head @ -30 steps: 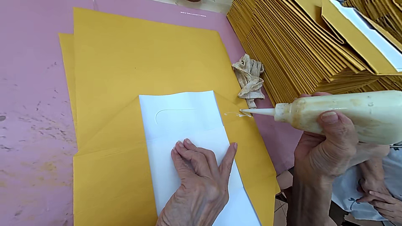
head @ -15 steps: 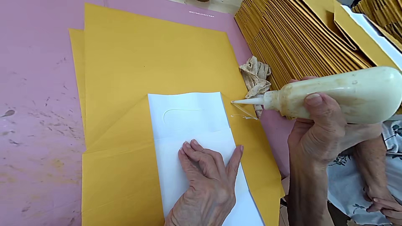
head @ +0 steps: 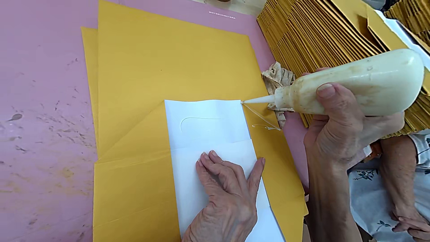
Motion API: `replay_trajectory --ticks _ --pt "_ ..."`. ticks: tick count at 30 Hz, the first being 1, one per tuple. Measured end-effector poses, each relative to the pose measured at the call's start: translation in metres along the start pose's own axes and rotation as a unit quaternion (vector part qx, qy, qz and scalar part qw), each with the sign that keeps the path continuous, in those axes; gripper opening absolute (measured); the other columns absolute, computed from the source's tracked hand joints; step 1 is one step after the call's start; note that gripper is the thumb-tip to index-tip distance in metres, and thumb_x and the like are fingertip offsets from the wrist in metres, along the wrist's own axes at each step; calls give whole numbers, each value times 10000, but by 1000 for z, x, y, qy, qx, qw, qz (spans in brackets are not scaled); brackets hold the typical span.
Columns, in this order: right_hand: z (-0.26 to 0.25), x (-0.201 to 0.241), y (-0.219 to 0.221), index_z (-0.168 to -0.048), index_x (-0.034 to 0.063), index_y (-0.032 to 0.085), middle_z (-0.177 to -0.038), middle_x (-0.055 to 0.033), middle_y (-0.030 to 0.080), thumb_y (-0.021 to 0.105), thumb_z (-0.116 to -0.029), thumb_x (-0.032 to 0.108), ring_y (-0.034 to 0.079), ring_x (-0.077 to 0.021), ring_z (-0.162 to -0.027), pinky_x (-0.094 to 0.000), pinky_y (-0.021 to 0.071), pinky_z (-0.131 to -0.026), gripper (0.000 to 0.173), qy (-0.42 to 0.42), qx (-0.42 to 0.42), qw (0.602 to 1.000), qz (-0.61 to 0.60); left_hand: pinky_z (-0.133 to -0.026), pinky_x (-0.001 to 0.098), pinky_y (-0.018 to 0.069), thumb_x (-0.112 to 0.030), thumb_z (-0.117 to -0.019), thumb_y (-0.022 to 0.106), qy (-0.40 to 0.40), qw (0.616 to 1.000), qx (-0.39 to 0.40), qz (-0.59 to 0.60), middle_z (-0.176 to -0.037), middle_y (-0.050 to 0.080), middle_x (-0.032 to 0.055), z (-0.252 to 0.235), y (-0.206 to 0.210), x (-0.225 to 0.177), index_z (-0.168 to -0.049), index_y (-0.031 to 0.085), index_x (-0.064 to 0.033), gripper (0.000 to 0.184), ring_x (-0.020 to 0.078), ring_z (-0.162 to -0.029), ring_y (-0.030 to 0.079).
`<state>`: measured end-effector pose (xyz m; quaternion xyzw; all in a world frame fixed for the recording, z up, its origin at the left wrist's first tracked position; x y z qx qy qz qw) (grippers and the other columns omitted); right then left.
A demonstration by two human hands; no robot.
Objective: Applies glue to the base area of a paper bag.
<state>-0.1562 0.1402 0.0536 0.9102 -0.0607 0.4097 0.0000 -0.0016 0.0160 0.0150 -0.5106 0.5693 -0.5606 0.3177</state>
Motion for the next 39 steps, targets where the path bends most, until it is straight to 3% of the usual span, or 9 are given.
replay_trajectory --ticks 4,8,15,20,25,29,32,39 --pt "-1 -1 5 -1157 106 485 -1018 26 701 835 -795 104 735 -133 -941 -313 654 -781 504 8 10 1000 -5 -832 619 493 110 -1003 312 0 1000 2 9 -922 645 325 1 0 0 -1550 461 -170 632 507 -844 680" --pt "-10 -9 13 -1090 78 482 -912 -20 732 855 -712 46 760 -181 -854 -356 672 -709 533 23 -21 998 -46 -834 624 492 119 -994 332 -3 1000 3 13 -899 646 320 0 0 -1 -1545 471 -187 646 511 -841 679" --pt "-9 -12 26 -1050 93 519 -874 -7 736 763 -800 8 757 -155 -807 -348 666 -714 359 100 -15 992 -79 -836 636 490 116 -990 341 7 1000 10 18 -922 647 341 0 -2 -1 -1548 457 -132 621 532 -850 677" --pt "-10 -10 34 -1025 96 536 -825 -6 736 733 -829 0 753 -139 -741 -312 659 -647 294 137 -12 987 -88 -857 631 488 118 -979 357 12 1000 26 10 -952 645 339 0 -4 -1 -1573 408 -128 645 517 -859 680" --pt "-5 -5 35 -1079 132 560 -902 7 745 693 -911 62 757 -135 -783 -283 654 -688 225 166 40 982 -81 -872 636 478 110 -978 371 12 1000 24 14 -946 650 327 0 -5 -1 -1564 424 -121 633 511 -852 680" --pt "-4 -3 43 -1072 140 568 -898 21 746 703 -910 59 757 -121 -776 -271 654 -680 226 177 41 980 -81 -871 638 484 115 -974 369 17 999 40 8 -986 642 348 -1 -7 -1 -1572 404 -109 639 526 -876 678" --pt "-6 -4 53 -1051 104 535 -860 -2 744 714 -862 13 761 -141 -763 -303 664 -662 276 172 32 980 -98 -866 646 489 122 -967 380 22 998 55 7 -1031 632 375 -2 -9 -1 -1580 382 -96 650 548 -900 674" --pt "0 4 64 -1100 146 556 -944 19 746 699 -933 73 762 -136 -825 -294 662 -720 232 201 86 970 -106 -878 642 487 99 -985 370 27 997 66 -3 -1073 625 389 -3 -10 -1 -1587 362 -92 632 557 -931 668"
Point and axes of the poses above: each hand's wrist, its own z-axis away from the middle knuckle, its own y-axis out of the palm, x = y × z, the point moved 1 cm from there along -z, towards the middle knuckle
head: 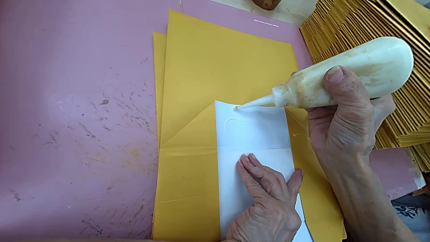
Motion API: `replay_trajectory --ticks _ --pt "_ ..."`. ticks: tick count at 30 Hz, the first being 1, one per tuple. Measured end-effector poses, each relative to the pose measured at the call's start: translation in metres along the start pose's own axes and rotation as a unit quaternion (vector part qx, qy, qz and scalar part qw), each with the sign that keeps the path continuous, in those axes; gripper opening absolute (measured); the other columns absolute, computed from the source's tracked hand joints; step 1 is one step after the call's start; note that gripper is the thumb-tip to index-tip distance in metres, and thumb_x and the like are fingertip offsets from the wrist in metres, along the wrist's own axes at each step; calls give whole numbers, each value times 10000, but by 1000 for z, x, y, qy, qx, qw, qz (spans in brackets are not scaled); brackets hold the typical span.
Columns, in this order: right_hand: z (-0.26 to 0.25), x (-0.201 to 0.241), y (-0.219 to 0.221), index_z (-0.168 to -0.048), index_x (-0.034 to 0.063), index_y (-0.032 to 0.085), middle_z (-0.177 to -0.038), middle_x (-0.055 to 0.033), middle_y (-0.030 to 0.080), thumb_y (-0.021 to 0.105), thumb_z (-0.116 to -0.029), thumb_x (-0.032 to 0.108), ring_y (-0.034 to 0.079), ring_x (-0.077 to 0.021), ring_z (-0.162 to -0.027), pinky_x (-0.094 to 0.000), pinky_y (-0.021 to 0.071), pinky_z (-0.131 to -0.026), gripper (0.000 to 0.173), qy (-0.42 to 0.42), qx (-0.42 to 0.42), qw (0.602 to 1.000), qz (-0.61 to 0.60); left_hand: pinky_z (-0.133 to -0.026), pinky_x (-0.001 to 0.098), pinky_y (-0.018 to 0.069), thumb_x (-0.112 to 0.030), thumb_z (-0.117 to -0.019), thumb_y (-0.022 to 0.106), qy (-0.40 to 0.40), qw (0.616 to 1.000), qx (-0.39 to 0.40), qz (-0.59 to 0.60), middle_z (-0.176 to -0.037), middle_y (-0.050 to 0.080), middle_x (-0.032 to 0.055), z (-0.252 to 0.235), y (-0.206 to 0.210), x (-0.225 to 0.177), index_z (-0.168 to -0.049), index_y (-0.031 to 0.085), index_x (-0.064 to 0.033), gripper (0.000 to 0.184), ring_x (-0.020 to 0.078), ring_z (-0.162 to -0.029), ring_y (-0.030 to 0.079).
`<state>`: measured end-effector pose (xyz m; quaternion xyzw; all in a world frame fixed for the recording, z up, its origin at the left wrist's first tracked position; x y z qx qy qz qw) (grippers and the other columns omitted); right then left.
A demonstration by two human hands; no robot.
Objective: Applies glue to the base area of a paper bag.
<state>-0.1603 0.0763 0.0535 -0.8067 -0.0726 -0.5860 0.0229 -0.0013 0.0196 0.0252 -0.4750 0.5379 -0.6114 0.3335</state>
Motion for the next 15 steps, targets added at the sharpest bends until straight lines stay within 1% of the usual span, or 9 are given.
replay_trajectory --ticks 4,7,9,10,11,13,15 --pt "2 0 11 -1094 139 574 -937 11 749 725 -919 87 762 -137 -821 -298 662 -726 237 15 14 1000 -3 -884 631 489 90 -984 378 -2 1000 2 -2 -1123 620 396 0 0 -1 -1594 349 -102 640 557 -959 670" --pt "2 1 19 -1089 128 567 -919 9 734 728 -916 97 753 -136 -807 -294 657 -730 238 29 25 999 -11 -900 630 483 106 -977 379 0 1000 12 2 -1118 612 390 0 -2 0 -1597 341 -102 655 553 -967 664" --pt "2 1 24 -1080 114 574 -911 5 738 687 -944 75 755 -138 -804 -286 656 -733 182 39 36 998 -15 -869 627 486 109 -981 366 0 1000 -2 11 -1067 628 375 0 -1 -1 -1576 393 -107 633 543 -927 670" --pt "2 0 25 -1089 110 576 -921 1 739 679 -954 79 757 -142 -816 -291 657 -739 173 45 41 998 -17 -868 628 485 110 -976 368 1 1000 0 12 -1069 628 367 1 -1 -1 -1578 390 -110 641 535 -927 670" --pt "-1 -1 27 -1093 100 572 -925 -11 739 684 -950 77 759 -154 -826 -308 660 -742 184 44 42 998 -24 -878 627 485 111 -974 371 -2 1000 0 10 -1079 629 361 0 -1 0 -1581 384 -117 649 528 -935 671" --pt "-8 -4 30 -1070 74 569 -895 -46 747 706 -916 53 763 -181 -803 -342 668 -710 208 36 24 998 -38 -894 629 482 115 -964 391 -4 1000 5 17 -1113 621 375 -1 -1 0 -1588 366 -111 664 541 -970 664" --pt "-10 -4 28 -1070 83 569 -894 -41 748 707 -920 67 763 -176 -802 -339 667 -707 205 49 13 998 -33 -898 637 478 108 -970 399 -2 1000 8 28 -1124 615 394 -1 -2 0 -1585 366 -92 647 560 -996 657"
Point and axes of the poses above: each hand's wrist, its own z-axis away from the middle knuckle, its own y-axis out of the palm, x = y × z, the point moved 1 cm from there along -z, towards the middle knuckle
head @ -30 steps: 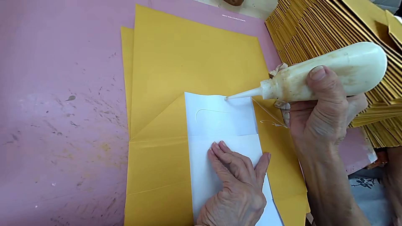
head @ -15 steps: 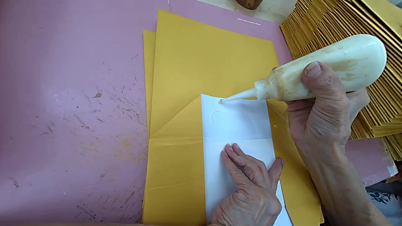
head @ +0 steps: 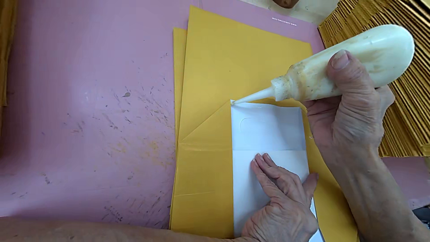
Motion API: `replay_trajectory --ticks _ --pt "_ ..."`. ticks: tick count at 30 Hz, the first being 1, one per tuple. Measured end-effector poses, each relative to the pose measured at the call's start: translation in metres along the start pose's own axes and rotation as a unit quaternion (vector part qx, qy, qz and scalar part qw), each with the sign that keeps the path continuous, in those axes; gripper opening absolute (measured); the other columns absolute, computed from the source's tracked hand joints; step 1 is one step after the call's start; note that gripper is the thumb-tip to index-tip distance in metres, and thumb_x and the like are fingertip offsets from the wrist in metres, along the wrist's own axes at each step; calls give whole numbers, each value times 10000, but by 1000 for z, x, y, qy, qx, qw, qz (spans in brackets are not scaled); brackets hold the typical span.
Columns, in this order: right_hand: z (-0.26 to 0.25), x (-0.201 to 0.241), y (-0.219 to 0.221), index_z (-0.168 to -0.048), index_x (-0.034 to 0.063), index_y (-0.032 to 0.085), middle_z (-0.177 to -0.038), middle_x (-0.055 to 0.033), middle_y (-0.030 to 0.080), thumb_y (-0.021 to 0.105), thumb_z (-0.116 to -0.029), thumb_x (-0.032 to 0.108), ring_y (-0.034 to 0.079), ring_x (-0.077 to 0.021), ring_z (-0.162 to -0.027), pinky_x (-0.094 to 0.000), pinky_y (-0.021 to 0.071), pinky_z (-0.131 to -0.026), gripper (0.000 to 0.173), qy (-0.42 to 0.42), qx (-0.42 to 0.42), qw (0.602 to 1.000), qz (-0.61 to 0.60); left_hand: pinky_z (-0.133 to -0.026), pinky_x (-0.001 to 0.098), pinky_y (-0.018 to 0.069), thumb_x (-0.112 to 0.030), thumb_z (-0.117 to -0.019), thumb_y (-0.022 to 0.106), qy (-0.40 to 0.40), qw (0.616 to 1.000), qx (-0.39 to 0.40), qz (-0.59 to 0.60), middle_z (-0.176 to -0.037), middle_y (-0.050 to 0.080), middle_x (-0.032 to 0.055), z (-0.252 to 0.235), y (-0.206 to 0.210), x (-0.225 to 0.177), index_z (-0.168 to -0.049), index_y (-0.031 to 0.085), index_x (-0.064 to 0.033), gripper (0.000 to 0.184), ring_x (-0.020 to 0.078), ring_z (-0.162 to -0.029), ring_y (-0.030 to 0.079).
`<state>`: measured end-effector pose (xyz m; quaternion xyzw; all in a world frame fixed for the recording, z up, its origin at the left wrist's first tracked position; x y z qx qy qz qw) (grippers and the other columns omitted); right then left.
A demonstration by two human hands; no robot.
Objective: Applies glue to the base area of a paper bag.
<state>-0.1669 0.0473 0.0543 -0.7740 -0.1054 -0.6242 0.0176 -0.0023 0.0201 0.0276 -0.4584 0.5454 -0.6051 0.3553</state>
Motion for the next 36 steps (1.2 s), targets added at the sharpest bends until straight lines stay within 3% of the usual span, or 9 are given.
replay_trajectory --ticks 4,7,15,20,26,29,31,33,36 --pt "-2 4 -6 -1124 123 548 -951 -21 732 653 -989 152 754 -163 -862 -326 654 -765 174 35 -9 999 -5 -872 625 490 103 -978 392 -3 1000 2 1 -1116 621 398 -1 -1 0 -1576 384 -91 629 566 -999 657" --pt "-8 3 -4 -1118 106 538 -943 -46 732 611 -1011 147 756 -191 -852 -359 661 -749 135 24 -15 999 -16 -888 628 488 106 -979 392 -6 1000 2 7 -1110 625 397 -2 -2 0 -1577 387 -102 633 566 -1003 658" --pt "2 3 -3 -1139 170 560 -973 34 728 665 -990 195 754 -130 -856 -285 649 -774 183 25 25 999 27 -916 640 464 108 -974 398 -17 1000 -19 17 -1114 642 376 -1 1 -2 -1566 411 -105 630 571 -1026 650" --pt "-7 0 4 -1079 120 549 -895 -14 744 644 -969 115 761 -162 -812 -333 664 -722 146 9 8 1000 23 -916 604 485 96 -966 425 -33 999 -21 21 -1116 656 371 -2 1 -4 -1556 439 -137 635 570 -1063 645" --pt "-1 0 10 -1093 109 555 -915 -24 745 682 -946 115 763 -172 -825 -336 667 -734 195 4 34 999 17 -948 625 464 22 -1045 329 -19 1000 9 19 -1187 643 383 -4 -3 -4 -1546 453 -124 536 564 -1094 642" --pt "6 2 11 -1115 132 569 -960 -15 741 714 -942 145 761 -175 -871 -339 659 -783 226 11 64 998 11 -933 613 478 19 -1041 346 -19 999 29 33 -1179 663 359 -6 -6 -2 -1516 494 -95 510 556 -1090 648" --pt "7 1 14 -1101 109 548 -944 -38 747 704 -921 99 765 -192 -853 -350 668 -751 238 0 69 998 2 -963 634 450 31 -1035 340 -6 995 69 71 -1251 613 394 -7 -10 1 -1536 443 -47 517 583 -1157 602" --pt "14 3 10 -1159 131 547 -1028 -33 740 707 -942 127 759 -188 -917 -336 659 -789 269 13 104 994 1 -994 648 433 32 -1038 345 1 990 98 101 -1300 583 402 -9 -14 3 -1538 432 -33 512 600 -1221 555" --pt "24 5 8 -1224 139 531 -1110 -68 721 729 -939 166 752 -228 -963 -355 655 -798 349 22 141 990 -3 -966 648 453 26 -1036 360 3 993 76 88 -1276 609 387 -8 -13 3 -1502 484 -18 484 582 -1200 582"
Point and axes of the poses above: each hand's wrist, its own z-axis away from the middle knuckle, its own y-axis out of the palm, x = y × z, the point moved 1 cm from there along -z, towards the middle knuckle
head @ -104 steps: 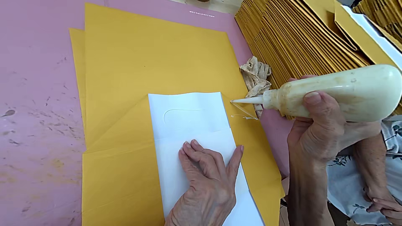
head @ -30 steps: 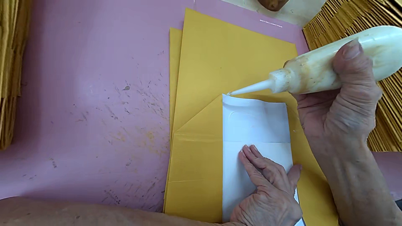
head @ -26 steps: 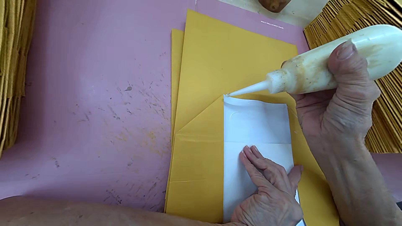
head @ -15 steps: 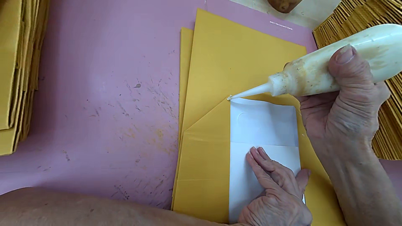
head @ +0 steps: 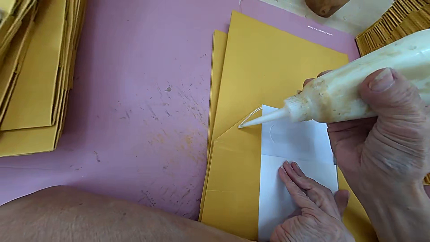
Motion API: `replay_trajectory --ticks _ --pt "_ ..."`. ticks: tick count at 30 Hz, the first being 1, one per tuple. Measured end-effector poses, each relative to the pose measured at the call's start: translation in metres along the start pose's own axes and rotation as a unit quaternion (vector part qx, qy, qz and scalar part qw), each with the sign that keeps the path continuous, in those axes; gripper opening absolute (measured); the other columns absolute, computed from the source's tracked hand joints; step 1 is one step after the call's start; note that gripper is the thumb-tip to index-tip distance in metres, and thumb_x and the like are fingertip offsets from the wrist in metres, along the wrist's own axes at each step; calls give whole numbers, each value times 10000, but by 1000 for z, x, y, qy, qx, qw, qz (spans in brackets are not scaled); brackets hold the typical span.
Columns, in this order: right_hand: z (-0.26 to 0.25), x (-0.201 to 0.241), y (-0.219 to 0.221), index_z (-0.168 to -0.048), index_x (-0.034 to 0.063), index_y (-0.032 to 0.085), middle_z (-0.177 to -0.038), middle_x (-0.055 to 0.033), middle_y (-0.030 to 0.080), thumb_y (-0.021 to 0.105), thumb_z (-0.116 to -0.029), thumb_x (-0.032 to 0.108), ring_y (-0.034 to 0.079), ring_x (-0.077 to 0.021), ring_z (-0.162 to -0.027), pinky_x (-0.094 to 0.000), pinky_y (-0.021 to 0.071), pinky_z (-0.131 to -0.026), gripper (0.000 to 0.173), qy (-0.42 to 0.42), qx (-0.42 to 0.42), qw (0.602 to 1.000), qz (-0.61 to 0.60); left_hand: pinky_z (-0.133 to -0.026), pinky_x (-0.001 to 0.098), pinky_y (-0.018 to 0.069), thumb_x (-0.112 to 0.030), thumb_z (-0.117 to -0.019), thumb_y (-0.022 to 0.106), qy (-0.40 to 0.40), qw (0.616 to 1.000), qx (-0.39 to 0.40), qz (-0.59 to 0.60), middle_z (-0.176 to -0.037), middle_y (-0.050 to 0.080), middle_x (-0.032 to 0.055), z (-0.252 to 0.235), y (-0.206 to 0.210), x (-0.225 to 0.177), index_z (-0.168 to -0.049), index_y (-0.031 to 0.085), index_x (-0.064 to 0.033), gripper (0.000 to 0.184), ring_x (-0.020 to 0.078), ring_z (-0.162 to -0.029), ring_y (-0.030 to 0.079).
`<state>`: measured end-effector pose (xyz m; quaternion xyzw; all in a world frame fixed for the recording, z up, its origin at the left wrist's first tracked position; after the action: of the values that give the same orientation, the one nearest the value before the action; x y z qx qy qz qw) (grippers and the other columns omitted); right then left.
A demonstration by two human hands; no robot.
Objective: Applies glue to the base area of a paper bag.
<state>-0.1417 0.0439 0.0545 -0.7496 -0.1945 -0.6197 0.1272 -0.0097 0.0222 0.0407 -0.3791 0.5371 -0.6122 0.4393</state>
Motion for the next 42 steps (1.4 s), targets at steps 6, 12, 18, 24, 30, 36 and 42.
replay_trajectory --ticks 6,12,18,24,30,36,42 --pt "7 4 21 -1188 101 541 -1072 -92 729 801 -862 177 750 -249 -962 -388 658 -799 424 -25 13 1000 13 -922 565 505 39 -1001 423 -34 996 -66 -52 -1250 655 323 2 7 -3 -1406 592 -18 442 505 -1157 643" --pt "13 10 28 -1192 68 560 -1104 -136 727 765 -899 142 745 -280 -1000 -404 650 -841 366 5 40 999 -20 -924 639 465 5 -1028 400 -5 999 -50 -5 -1348 602 329 3 6 -1 -1399 574 41 411 532 -1213 601" --pt "6 4 -16 -1222 103 508 -1108 -131 713 881 -768 219 738 -304 -1000 -444 651 -830 600 -39 -44 998 35 -936 599 485 48 -971 480 -17 998 -38 -37 -1286 601 376 2 5 -2 -1537 442 -60 577 553 -1196 596" --pt "11 2 -17 -1192 107 533 -1081 -126 734 866 -764 182 753 -279 -966 -404 662 -785 548 -16 -47 999 22 -926 586 500 103 -954 454 -21 996 -59 -59 -1204 645 364 1 7 -2 -1497 504 -58 569 554 -1135 629" --pt "1 1 -21 -1215 121 512 -1088 -101 720 842 -810 207 747 -280 -973 -418 657 -810 530 -39 -46 997 44 -906 602 500 57 -954 491 -26 996 -70 -41 -1205 649 357 -1 10 -3 -1522 480 -87 587 556 -1136 627" --pt "10 7 10 -1192 77 522 -1095 -135 720 839 -811 187 741 -299 -977 -440 654 -807 508 -61 23 997 33 -916 577 501 65 -973 466 -22 997 -63 -34 -1220 652 335 3 6 -2 -1425 574 -36 475 516 -1171 626" --pt "12 12 40 -1117 91 565 -993 -54 731 798 -843 81 754 -207 -907 -357 666 -758 361 -78 42 996 -3 -927 666 449 21 -1039 364 29 999 -19 -19 -1358 580 350 4 2 1 -1413 543 61 416 538 -1195 608"
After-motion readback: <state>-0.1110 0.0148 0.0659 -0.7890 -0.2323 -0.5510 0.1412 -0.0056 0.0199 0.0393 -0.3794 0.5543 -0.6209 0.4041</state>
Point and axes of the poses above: each hand's wrist, its own z-axis away from the middle knuckle, its own y-axis out of the palm, x = y × z, the point moved 1 cm from there along -z, towards the middle knuckle
